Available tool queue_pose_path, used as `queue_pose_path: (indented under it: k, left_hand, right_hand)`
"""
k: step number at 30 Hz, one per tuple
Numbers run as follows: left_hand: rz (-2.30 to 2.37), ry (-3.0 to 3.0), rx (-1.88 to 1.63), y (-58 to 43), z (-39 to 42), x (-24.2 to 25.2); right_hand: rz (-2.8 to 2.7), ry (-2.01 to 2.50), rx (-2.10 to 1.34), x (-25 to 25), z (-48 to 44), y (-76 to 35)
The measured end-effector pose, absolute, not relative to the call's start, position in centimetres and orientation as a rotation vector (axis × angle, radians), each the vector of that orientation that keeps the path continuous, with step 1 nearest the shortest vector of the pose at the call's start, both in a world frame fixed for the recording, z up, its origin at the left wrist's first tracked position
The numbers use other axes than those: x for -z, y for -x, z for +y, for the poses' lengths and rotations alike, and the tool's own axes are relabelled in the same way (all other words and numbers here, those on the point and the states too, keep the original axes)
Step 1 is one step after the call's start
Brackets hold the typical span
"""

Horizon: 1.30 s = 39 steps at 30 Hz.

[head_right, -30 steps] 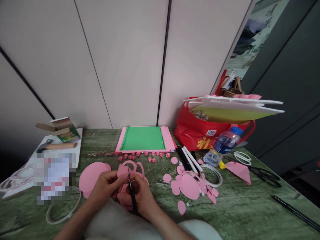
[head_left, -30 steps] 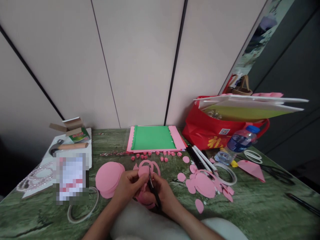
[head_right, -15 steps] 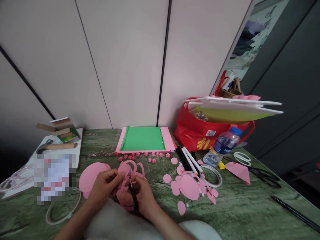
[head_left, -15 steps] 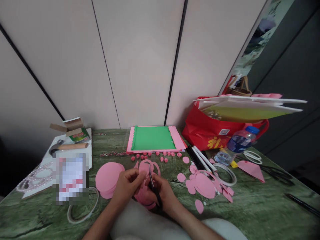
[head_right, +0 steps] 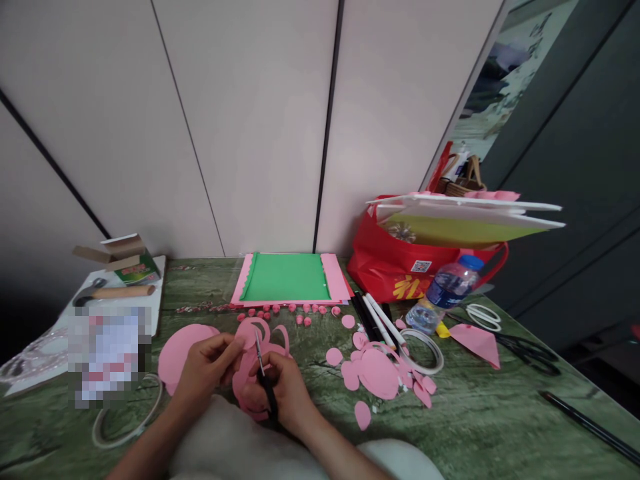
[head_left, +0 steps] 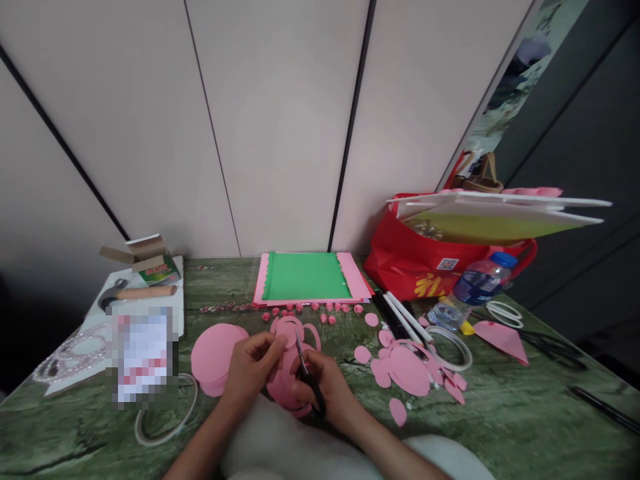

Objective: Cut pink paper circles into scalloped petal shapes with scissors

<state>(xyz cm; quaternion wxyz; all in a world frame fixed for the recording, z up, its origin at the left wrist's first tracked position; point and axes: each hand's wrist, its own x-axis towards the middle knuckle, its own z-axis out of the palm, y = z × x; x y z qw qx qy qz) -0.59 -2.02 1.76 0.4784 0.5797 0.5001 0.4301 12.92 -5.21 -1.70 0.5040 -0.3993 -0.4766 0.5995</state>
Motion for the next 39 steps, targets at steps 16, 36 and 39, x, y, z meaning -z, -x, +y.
queue_pose_path:
  k: [16,36,39]
  left_hand:
    - [1.267,-1.551,-1.058,0.29,-2.33,-1.68]
    - [1.183,-1.588,-0.862,0.30,-2.15,-1.49]
    - [1.193,-1.565,-0.887,0.22,-2.23,-1.68]
  right_hand:
    - [-1.102,0.935,-1.538,2.38,-5.45,-12.58]
    - [-1.160,0.864,-1.404,2.26,-5.10,-12.52]
    - [-1.188,0.877,-1.391,2.30,-5.10,-12.65]
